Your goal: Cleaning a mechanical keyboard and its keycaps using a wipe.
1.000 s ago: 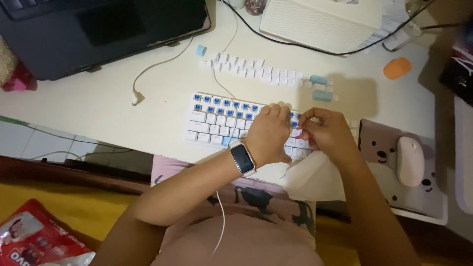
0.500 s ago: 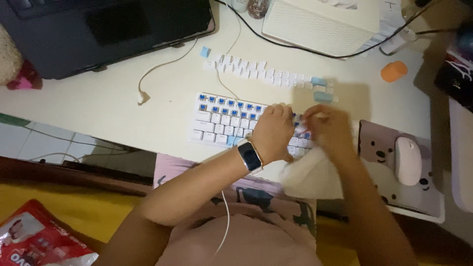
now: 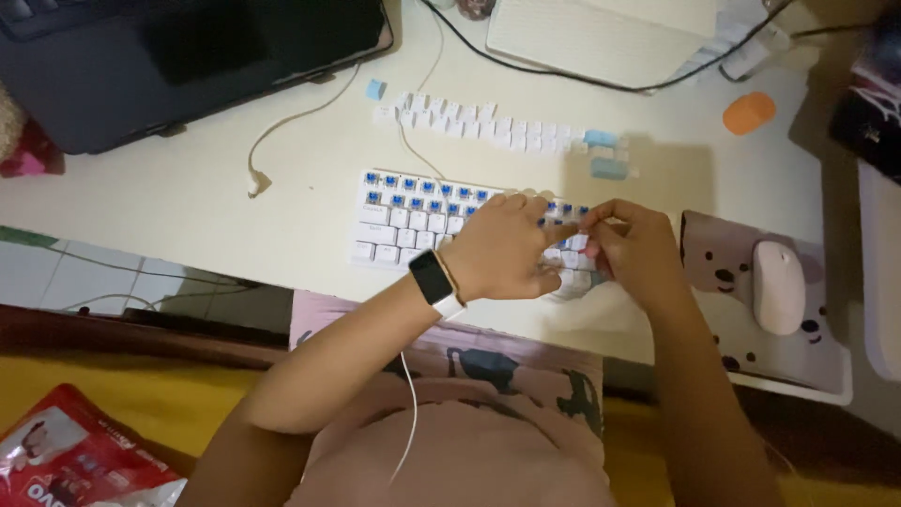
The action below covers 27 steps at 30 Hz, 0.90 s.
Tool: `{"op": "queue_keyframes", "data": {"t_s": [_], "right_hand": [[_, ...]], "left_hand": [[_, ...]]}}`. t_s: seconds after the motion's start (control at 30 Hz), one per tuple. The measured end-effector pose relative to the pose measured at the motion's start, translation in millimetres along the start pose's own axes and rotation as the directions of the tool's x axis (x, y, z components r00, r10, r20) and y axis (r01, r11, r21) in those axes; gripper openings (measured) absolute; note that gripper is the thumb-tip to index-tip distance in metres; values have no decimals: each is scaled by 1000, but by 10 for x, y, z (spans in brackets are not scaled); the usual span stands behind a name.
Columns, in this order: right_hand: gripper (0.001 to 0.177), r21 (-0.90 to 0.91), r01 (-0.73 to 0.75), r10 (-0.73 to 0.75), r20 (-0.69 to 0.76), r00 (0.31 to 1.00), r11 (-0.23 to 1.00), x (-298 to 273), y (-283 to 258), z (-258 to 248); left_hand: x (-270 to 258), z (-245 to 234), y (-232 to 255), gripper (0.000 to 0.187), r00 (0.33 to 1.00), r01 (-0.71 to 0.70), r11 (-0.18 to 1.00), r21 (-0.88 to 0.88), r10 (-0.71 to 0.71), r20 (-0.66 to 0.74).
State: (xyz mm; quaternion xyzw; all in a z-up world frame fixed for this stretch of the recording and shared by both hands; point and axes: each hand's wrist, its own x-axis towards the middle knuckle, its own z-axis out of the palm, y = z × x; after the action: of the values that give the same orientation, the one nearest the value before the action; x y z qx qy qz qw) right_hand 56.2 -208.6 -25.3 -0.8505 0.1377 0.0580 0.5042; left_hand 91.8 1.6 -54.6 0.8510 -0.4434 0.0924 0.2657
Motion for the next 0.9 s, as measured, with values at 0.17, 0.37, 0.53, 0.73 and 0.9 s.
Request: {"op": "queue_keyframes", "data": {"t_s": [0.17, 0.37, 0.53, 0.73, 0.9], "right_hand": [[12, 72, -15, 16, -16, 1000, 997, 12, -39, 52], [12, 31, -46, 46, 13, 999, 998, 73, 35, 6], [13, 17, -101, 101, 31, 994, 995, 133, -1, 37], [15, 107, 128, -135, 58, 989, 986, 153, 143, 44], [8, 143, -72, 82, -66, 994, 987, 136, 113, 52]], "left_hand": [[70, -41, 27, 48, 994, -46, 993, -105, 56, 91], [118, 60, 45, 29, 991, -122, 991, 52, 119, 57], [150, 47, 40, 25, 988, -157, 979, 130, 154, 29], [247, 92, 117, 24, 980, -175, 960, 220, 149, 129], [165, 141, -8, 19, 986, -155, 979, 129, 146, 79]]}}
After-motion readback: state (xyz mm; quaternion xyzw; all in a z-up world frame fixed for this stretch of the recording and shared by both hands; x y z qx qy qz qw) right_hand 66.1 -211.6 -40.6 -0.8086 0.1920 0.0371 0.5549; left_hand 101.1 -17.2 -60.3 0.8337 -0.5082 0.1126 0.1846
